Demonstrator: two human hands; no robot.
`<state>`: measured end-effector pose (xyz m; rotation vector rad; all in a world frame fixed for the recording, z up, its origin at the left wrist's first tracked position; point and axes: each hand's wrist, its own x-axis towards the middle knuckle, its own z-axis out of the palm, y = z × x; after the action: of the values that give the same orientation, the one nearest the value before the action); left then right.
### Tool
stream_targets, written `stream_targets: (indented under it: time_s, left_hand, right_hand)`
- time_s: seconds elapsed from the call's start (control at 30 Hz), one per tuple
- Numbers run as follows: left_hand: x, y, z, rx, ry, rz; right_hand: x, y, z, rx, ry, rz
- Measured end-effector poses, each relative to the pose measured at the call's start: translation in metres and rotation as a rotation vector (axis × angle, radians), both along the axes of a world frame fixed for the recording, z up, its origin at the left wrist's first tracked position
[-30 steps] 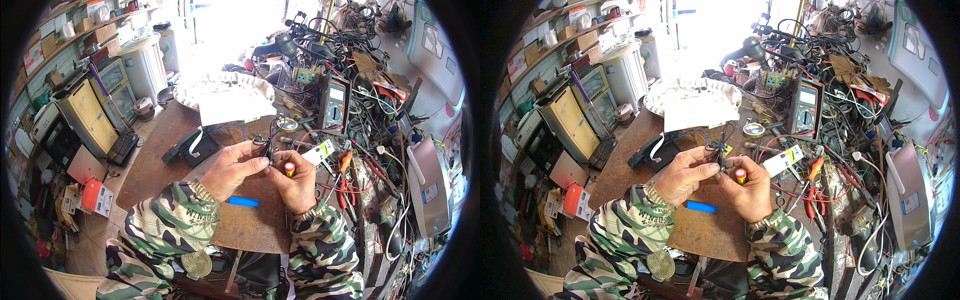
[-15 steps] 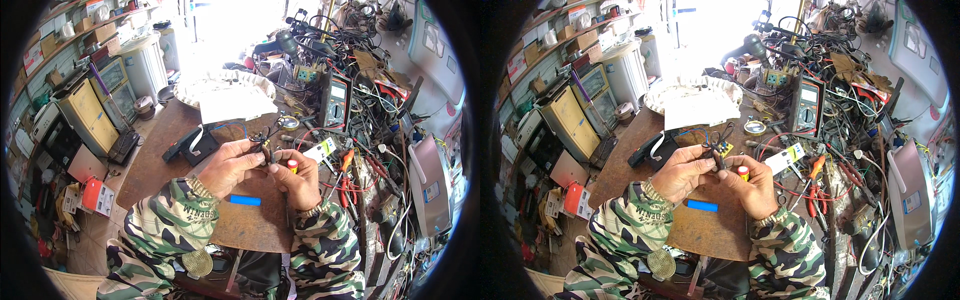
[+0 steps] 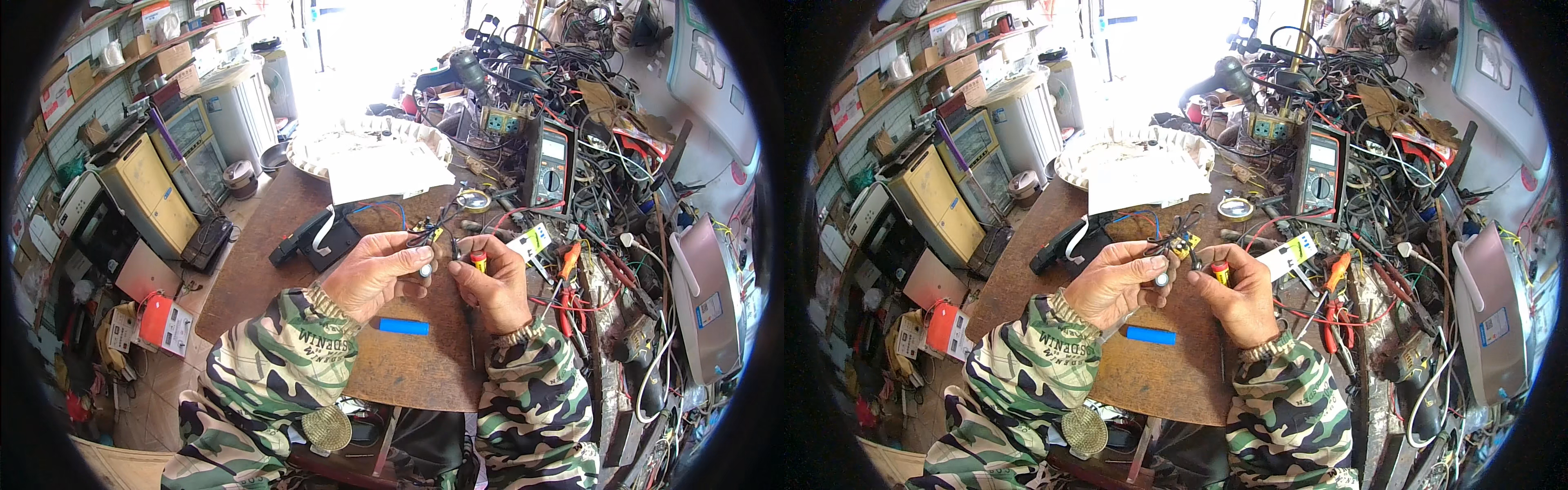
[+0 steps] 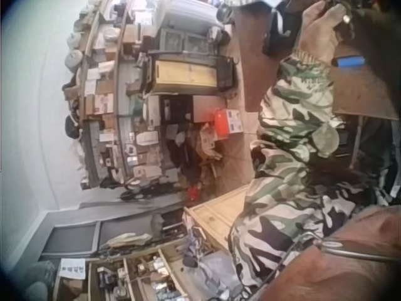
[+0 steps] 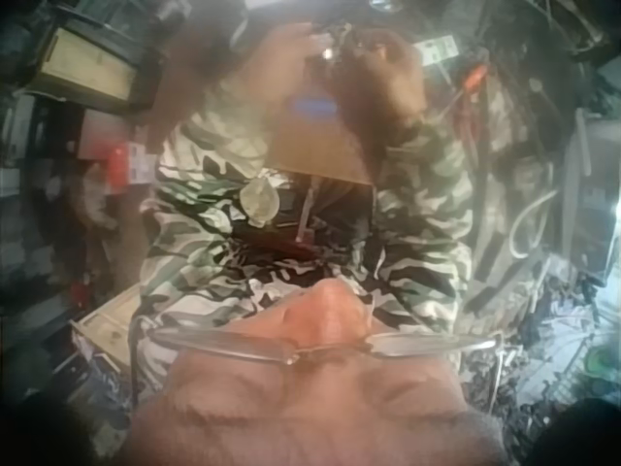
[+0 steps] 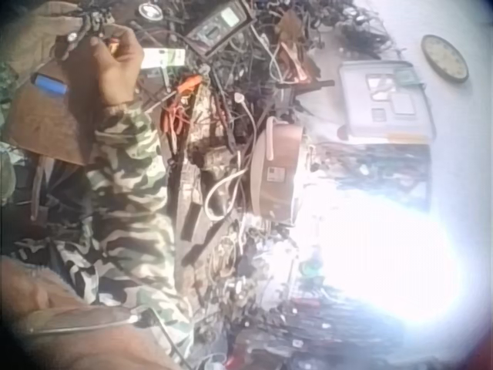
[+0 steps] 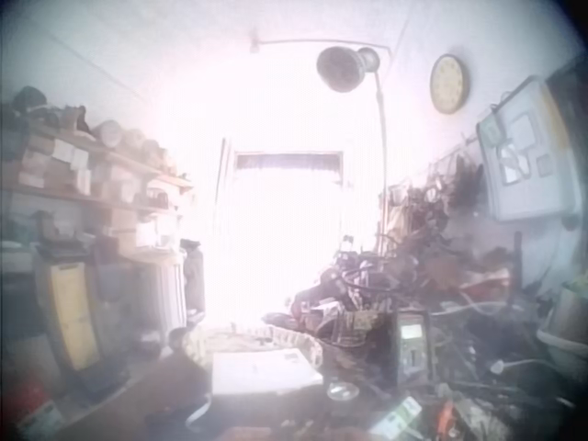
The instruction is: The person uses a multimeter to test a small electronic device, then opens the device's battery compartment, removes a battery, and uses a screwdriver to adjust internal components. The person then closes the compartment and continues testing with the multimeter.
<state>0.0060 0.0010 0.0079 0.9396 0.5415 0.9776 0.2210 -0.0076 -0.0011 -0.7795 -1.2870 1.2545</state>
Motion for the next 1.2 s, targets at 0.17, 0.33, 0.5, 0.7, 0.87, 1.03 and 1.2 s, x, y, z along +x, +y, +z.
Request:
stream_targets:
  time_s: [0.17,0.33,0.5,0.7,0.87,1.03,1.2]
  left_hand:
    - [0.004,0.003,-0.003,0.151,0.231,0.135]
    - [0.008,-0.001,-0.002,0.431,0.691,0.267]
    - [0.012,-0.006,0.011,0.768,1.049,0.62]
    - [0.003,-0.009,0.017,0.938,0.848,0.828]
    - [0.003,-0.006,0.011,0.908,0.63,0.239]
    - [0.004,-0.01,0.01,0.726,0.589,0.194]
    - [0.006,-0.009,0.008,0.773,0.636,0.292]
  right_hand:
    - [-0.003,-0.006,0.003,0.139,-0.027,-0.089]
    - [-0.003,-0.007,0.003,0.145,0.035,-0.043]
    - [0.004,-0.006,0.003,0.064,0.08,-0.038]
    - [0.008,-0.005,0.007,0.054,0.038,0.035]
    - [0.01,-0.006,0.01,0.081,-0.041,0.143]
    - [0.012,-0.004,0.009,0.158,-0.102,0.19]
    - [0.006,-0.007,0.009,0.071,0.016,0.203]
